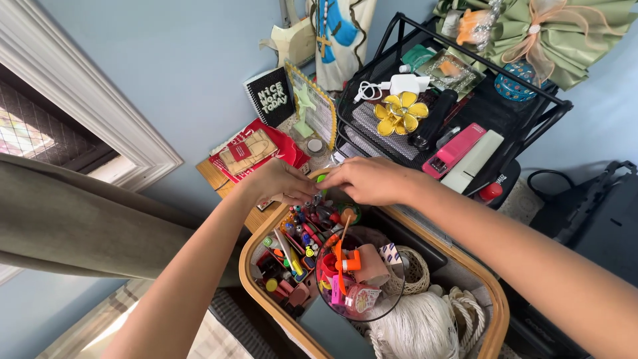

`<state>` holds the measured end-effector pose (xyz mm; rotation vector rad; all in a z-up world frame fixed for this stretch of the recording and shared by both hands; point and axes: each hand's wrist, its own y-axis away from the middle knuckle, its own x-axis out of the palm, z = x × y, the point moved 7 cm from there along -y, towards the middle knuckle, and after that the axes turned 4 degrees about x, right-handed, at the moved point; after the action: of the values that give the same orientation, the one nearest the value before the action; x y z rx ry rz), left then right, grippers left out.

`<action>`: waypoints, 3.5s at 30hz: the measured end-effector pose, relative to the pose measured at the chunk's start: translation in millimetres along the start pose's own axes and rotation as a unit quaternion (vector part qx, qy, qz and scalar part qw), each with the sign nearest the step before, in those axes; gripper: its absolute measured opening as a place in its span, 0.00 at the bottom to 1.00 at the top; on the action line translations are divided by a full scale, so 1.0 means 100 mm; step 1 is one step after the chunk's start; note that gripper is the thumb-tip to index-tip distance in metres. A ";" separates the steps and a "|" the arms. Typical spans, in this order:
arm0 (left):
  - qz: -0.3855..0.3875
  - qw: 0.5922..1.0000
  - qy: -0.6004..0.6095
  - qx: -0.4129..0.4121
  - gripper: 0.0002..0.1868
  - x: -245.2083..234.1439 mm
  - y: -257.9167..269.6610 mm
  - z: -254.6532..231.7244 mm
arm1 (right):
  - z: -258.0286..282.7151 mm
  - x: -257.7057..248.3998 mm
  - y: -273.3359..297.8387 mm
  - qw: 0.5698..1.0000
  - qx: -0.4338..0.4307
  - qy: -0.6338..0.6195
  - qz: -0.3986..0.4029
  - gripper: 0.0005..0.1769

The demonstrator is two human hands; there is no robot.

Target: Organizing office supplies, wiping a desk, and smoothing a bedsheet.

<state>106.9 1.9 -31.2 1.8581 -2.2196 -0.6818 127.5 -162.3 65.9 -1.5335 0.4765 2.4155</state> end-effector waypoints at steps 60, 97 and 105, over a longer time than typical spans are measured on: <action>-0.004 0.871 -0.383 0.307 0.14 2.21 0.81 -1.90 | -0.35 -0.43 2.51 0.964 0.262 -0.039 0.002 0.21; 0.128 0.874 -0.425 0.198 0.21 5.78 0.94 -1.70 | -0.83 0.43 6.30 0.933 0.343 -0.106 0.005 0.23; -0.116 0.885 -0.372 0.254 0.26 4.46 1.25 -1.32 | -0.35 0.21 5.24 0.976 0.198 -0.081 -0.047 0.24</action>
<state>-43.9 -444.7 68.7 2.4503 -2.8845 -1.0862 -45.9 -656.5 108.5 -1.1543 0.7764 2.1828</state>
